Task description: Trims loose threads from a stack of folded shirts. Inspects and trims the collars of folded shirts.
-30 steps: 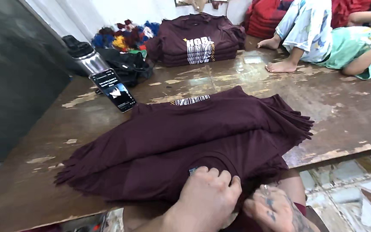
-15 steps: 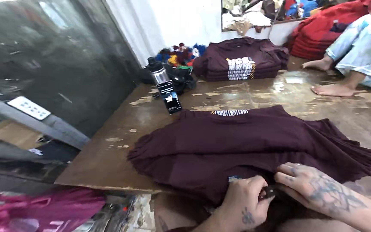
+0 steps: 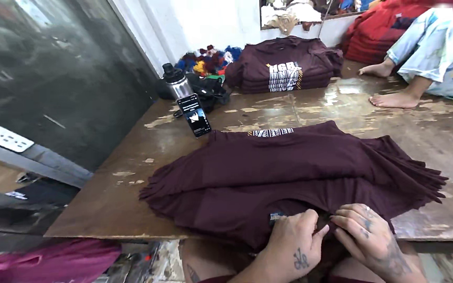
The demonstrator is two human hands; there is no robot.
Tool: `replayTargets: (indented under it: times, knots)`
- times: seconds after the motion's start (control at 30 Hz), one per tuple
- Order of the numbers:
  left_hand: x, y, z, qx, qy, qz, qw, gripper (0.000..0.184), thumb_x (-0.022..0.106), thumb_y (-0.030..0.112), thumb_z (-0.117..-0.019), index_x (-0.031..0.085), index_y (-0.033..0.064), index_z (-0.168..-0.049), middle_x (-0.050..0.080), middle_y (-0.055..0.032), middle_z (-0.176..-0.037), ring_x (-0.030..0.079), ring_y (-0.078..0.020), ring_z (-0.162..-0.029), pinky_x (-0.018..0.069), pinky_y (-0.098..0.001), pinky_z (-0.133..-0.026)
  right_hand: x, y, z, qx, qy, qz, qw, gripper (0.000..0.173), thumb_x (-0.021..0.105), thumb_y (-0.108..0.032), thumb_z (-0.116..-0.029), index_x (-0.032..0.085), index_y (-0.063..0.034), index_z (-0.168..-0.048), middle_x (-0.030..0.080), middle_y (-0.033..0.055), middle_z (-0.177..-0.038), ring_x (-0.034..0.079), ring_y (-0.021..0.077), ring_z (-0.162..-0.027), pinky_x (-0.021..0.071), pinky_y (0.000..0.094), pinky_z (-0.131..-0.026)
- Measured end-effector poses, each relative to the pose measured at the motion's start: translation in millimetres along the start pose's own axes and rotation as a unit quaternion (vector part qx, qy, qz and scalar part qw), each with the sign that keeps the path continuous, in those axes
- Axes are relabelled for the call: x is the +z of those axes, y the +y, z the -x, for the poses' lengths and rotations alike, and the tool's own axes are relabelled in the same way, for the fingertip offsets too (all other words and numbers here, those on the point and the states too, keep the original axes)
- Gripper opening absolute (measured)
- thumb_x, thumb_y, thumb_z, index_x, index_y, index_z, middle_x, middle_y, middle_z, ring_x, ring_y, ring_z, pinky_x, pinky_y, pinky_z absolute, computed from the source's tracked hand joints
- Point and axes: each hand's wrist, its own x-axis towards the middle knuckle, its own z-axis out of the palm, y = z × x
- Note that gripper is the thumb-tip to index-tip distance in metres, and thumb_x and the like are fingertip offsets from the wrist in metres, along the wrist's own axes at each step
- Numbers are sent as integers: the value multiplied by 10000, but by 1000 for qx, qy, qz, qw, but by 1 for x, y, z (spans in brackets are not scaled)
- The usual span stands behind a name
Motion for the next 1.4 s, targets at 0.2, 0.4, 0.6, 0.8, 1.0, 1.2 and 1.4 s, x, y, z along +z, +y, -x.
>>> replayTargets:
  times: [0.2, 0.4, 0.6, 0.8, 1.0, 1.2, 1.4]
  knots:
    - [-11, -6, 14, -35, -103, 141, 984, 288, 531, 233, -1056, 642, -6, -941, 626, -105, -692, 631, -165, -597, 536, -320, -593, -8, -12, 1, 54, -57, -3, 997, 609, 386, -677, -1011, 736, -180, -990, 657, 51, -827, 651, 187, -898, 516, 333, -850]
    - [-10, 7, 21, 100, -77, 121, 985, 190, 652, 133, -974, 717, -33, -910, 706, -129, -753, 691, -192, -671, 570, -346, -630, -8, -28, 7, 78, 6, -109, 991, 121, 582, -253, -1021, 671, -175, -1044, 620, 18, -921, 627, 101, -967, 504, 226, -943]
    - [-38, 2, 4, 63, 33, -129, 989, 478, 647, 287, -901, 658, 62, -1322, 696, -124, -947, 694, -264, -690, 558, -448, -524, -16, -41, 18, 89, 62, -111, 988, 188, 491, -257, -1085, 573, -134, -969, 613, 6, -871, 665, 63, -883, 502, 284, -1059]
    - [-26, -5, 6, 210, 39, -169, 962, 343, 516, 260, -969, 739, 147, -1203, 644, -39, -812, 626, -193, -640, 493, -323, -506, -27, -47, 19, 95, 88, -70, 989, 137, 525, -268, -1067, 564, -162, -989, 501, 9, -912, 586, 96, -906, 494, 305, -1010]
    - [-24, -4, 3, 197, 55, -183, 962, 358, 567, 114, -867, 771, 140, -1160, 642, -47, -764, 613, -195, -562, 469, -329, -440, -27, -63, 12, 87, 83, -100, 988, 143, 555, -271, -1054, 551, -177, -946, 474, 1, -879, 558, 92, -865, 475, 259, -1001]
    - [-81, -19, 15, 46, 132, -135, 981, 382, 531, 300, -1002, 704, 89, -1270, 688, -97, -920, 644, -191, -715, 517, -358, -581, -9, -91, 17, 10, -93, -245, 965, 196, 573, -168, -1030, 698, -112, -890, 661, 50, -759, 659, 189, -798, 524, 285, -873]
    - [-71, -23, 18, 75, 113, -78, 988, 351, 587, 248, -961, 720, 76, -1236, 683, -95, -889, 655, -197, -713, 542, -352, -600, -38, -53, -11, 59, -2, -180, 982, 517, 491, -553, -1036, 551, -112, -773, 529, 61, -644, 610, 165, -665, 537, 292, -884]
